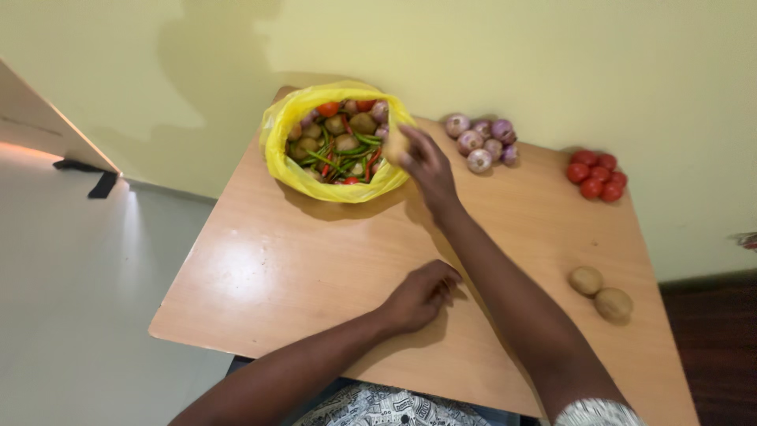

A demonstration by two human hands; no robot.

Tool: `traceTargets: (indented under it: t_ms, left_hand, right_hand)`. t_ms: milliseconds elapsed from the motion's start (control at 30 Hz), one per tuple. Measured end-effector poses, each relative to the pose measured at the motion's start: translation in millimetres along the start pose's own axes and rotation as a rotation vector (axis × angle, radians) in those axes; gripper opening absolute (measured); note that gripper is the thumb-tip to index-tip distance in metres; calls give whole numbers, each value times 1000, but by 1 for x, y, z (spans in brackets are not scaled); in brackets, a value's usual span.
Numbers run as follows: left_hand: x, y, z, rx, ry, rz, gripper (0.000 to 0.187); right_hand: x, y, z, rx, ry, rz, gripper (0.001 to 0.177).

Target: The person picks up an onion, a tomato, and potatoes from a table and a plastic bag, turning each item over by hand before placing it on the table or with other similar items.

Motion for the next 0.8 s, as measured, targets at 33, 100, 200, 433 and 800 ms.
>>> traceTargets:
  t_ms: [33,100,200,433,800]
  left_hand:
    - [-1,-2,6,-8,52,-67,31]
    - [-4,-4,19,-28,163,-199,18]
    - [-10,-12,31,-144,650,-326,29]
    - [-18,-10,10,-245,724,-49,59]
    - [-20,-12,3,-259,690,-69,59]
  right_hand:
    - [-10,24,2,54,-211,-11,60]
    - [-27,71,8,120,-425,-35,62]
    - [-38,131,17,232,-174,-137,64]
    - [-27,201,33,-90,604,-100,55]
    - [-26,202,51,-287,873,-17,58]
Point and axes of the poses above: each hand's wrist, its own y-axis away from the middle knuckle, its own x-axis out of the palm, z = x × y, the point moved 1 cm from there along -y, towards the middle knuckle
